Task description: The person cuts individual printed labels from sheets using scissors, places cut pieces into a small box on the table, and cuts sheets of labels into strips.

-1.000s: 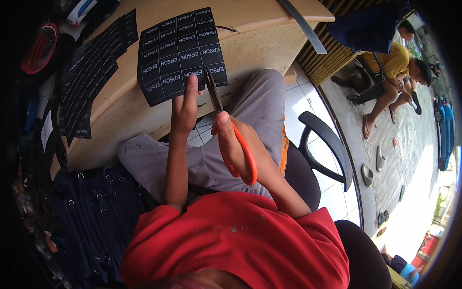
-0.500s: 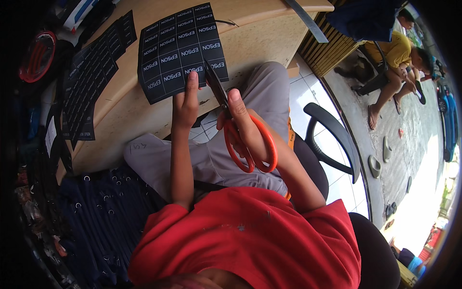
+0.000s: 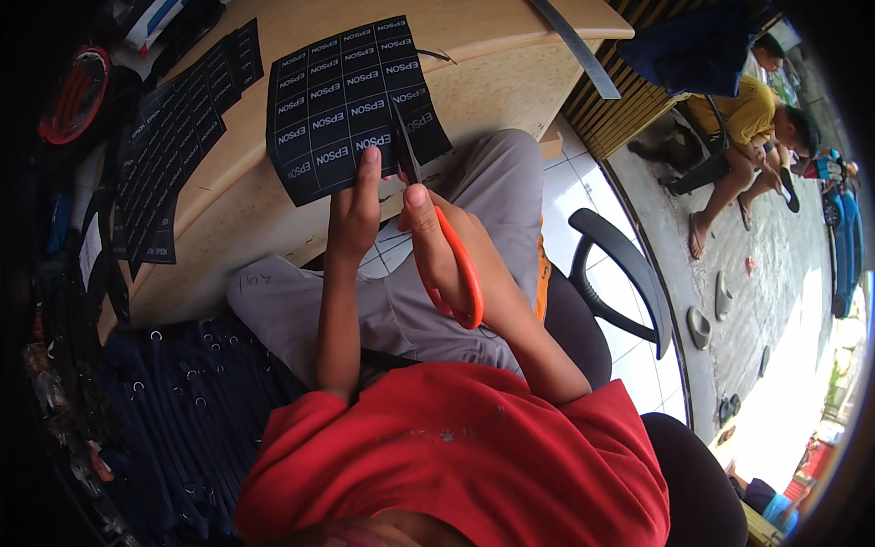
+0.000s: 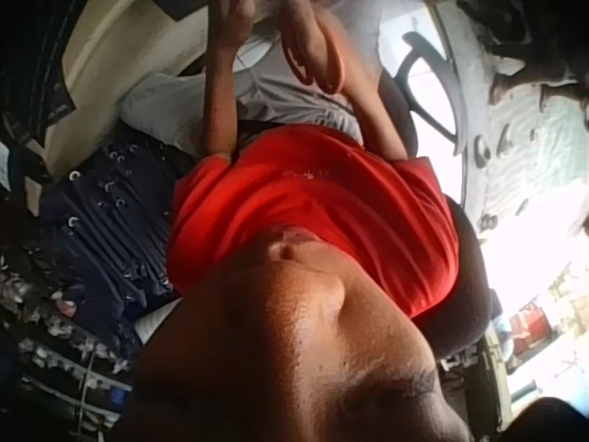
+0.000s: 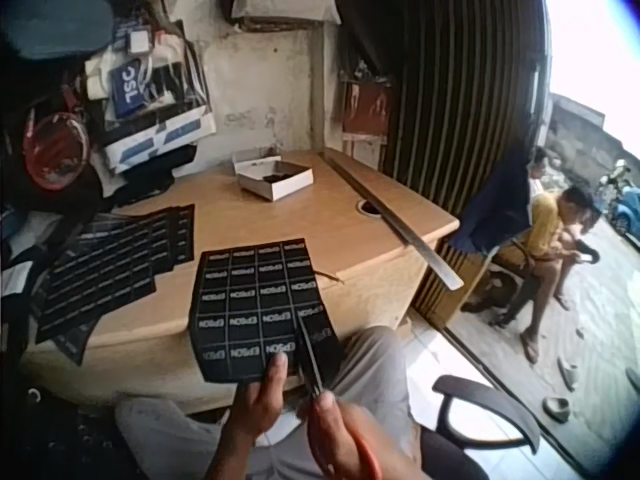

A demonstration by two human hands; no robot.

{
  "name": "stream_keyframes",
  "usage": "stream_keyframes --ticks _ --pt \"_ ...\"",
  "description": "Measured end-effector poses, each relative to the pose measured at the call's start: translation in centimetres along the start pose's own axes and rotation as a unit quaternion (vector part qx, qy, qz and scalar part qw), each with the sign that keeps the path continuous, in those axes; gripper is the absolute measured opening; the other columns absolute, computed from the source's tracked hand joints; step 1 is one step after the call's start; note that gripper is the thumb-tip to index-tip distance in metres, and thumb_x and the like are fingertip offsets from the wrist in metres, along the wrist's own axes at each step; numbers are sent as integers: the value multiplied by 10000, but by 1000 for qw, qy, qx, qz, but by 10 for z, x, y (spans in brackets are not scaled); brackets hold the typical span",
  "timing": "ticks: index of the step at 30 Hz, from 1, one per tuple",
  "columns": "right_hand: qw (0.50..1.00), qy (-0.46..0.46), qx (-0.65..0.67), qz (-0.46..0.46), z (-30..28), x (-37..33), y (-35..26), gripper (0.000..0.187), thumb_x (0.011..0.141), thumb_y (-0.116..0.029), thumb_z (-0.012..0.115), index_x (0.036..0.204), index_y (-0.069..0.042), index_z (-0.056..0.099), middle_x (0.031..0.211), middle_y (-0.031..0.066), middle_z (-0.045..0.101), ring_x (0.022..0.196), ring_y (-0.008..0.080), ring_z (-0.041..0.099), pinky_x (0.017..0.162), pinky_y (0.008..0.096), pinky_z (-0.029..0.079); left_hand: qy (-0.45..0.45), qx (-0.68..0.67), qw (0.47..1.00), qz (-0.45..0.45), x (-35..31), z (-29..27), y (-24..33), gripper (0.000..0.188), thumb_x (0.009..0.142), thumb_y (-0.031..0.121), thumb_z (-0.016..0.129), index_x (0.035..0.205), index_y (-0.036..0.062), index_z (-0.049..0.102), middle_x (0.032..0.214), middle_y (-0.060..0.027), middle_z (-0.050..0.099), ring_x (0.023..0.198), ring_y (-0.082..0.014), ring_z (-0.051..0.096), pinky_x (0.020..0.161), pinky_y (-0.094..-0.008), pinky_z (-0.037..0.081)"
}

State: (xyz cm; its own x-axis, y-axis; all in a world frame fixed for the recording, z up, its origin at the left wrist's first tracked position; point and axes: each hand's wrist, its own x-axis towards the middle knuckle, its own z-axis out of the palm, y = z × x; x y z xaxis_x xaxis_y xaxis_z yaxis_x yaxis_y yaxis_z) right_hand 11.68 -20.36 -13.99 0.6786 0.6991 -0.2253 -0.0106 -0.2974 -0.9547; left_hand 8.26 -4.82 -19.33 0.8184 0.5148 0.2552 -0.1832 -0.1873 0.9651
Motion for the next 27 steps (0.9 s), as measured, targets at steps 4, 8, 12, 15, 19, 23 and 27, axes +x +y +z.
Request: stream_keyframes --ticks 4,8,12,15,19,23,27 --pt "999 17 -17 -27 2 3 0 792 994 -614 217 953 76 603 606 168 554 657 300 597 690 376 454 24 16 999 -36 -2 5 8 319 1021 269 471 1148 -11 556 972 -68 603 877 -162 589 749 -309 476" --pt "998 34 -22 -55 6 4 3 782 995 -604 232 969 85 601 721 228 613 743 382 618 739 405 469 79 -66 993 -55 -4 12 15 369 991 365 512 1096 24 609 953 -26 598 800 -99 539 712 -259 460" --pt "999 24 -17 -38 5 6 7 770 997 -597 245 961 85 600 749 231 624 743 385 617 738 405 469 65 -95 992 -51 -5 15 20 382 984 374 525 1096 19 608 930 -24 600 786 -96 541 714 -261 463" --pt "997 35 -16 -63 6 7 6 749 1000 -585 257 953 80 598 752 232 624 741 386 615 729 404 468 61 -92 993 -40 -6 15 20 380 986 366 523 1096 12 607 915 -24 602 774 -96 543 713 -262 466" --pt "997 34 -34 -52 5 6 3 718 1004 -568 273 941 72 593 747 227 622 735 391 612 712 401 467 74 -98 992 -31 -6 18 20 371 989 355 524 1087 6 606 908 -27 597 767 -97 543 711 -263 468" --pt "996 45 -33 -63 6 6 4 687 1010 -553 281 917 60 578 721 210 609 698 390 594 685 402 460 57 -93 993 -33 -6 16 18 339 994 333 522 1073 14 603 904 -21 590 768 -91 537 704 -256 461" --pt "997 35 -39 -49 4 5 2 648 1019 -525 288 892 50 560 693 200 587 653 381 570 650 406 444 48 -95 994 -30 -6 16 19 318 998 322 518 1068 22 596 903 -14 586 771 -82 530 699 -249 453"
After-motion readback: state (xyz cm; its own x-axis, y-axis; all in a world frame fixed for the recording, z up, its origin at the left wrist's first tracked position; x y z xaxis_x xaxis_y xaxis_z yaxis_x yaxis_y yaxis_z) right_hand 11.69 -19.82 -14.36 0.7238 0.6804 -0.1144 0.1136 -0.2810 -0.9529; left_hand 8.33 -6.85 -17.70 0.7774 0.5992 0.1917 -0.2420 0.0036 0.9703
